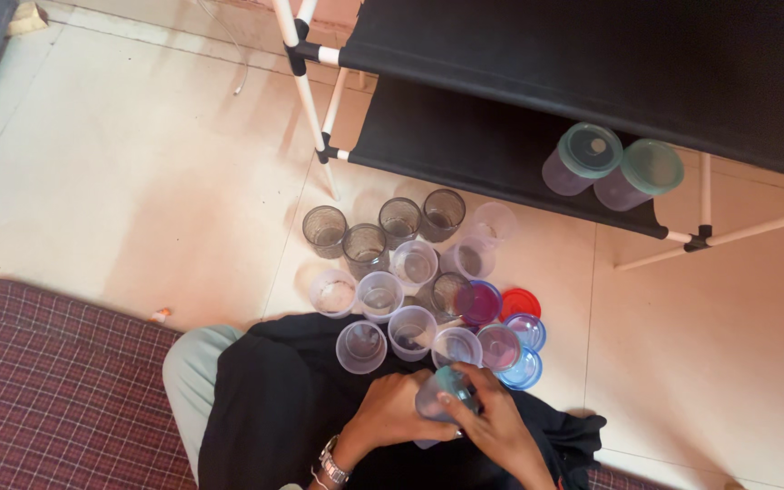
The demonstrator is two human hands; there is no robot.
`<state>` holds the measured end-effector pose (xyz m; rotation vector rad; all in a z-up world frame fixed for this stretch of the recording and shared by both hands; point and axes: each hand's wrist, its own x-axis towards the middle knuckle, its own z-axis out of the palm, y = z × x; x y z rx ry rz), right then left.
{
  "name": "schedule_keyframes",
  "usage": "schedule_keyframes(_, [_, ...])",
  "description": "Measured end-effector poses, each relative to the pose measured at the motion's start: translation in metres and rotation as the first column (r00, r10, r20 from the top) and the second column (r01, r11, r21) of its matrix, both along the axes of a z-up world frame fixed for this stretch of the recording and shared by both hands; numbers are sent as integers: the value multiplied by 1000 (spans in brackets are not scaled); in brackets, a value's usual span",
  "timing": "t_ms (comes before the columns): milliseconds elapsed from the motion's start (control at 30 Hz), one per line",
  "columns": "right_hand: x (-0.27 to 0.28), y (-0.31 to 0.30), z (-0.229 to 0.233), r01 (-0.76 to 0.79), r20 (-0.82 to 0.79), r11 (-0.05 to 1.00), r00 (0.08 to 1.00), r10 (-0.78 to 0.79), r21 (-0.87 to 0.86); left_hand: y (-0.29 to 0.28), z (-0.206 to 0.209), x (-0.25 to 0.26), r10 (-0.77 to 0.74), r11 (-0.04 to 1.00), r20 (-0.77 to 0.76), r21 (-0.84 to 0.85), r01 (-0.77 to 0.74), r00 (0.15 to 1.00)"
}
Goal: The person sits on a mat and sorts a pile of plastic containers and lids by color and type. They pick up containers, match lids to containers, and place them into separate groups on the floor.
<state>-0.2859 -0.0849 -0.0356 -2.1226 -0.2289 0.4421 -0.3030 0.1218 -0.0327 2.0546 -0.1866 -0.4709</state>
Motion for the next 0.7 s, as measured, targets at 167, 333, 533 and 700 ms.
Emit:
schedule_keyframes(167, [-8, -5, -24, 121, 8, 991, 993, -122, 57, 2, -20, -1, -25, 976, -56, -216, 13, 998])
schedule_keyframes(333, [1, -30, -45, 528, -501, 697, 821, -272, 486, 13, -50, -3, -264, 566, -247, -822, -58, 932])
schedule_keyframes(533, [6, -35, -44, 607, -567, 534, 781, -262, 588, 5, -62, -6, -212, 508, -259, -853, -120, 942])
schedule_keyframes(700, [20, -37, -47, 809, -722, 413, 572, -389, 419, 11, -50, -5, 37, 570, -186, -803, -173, 982])
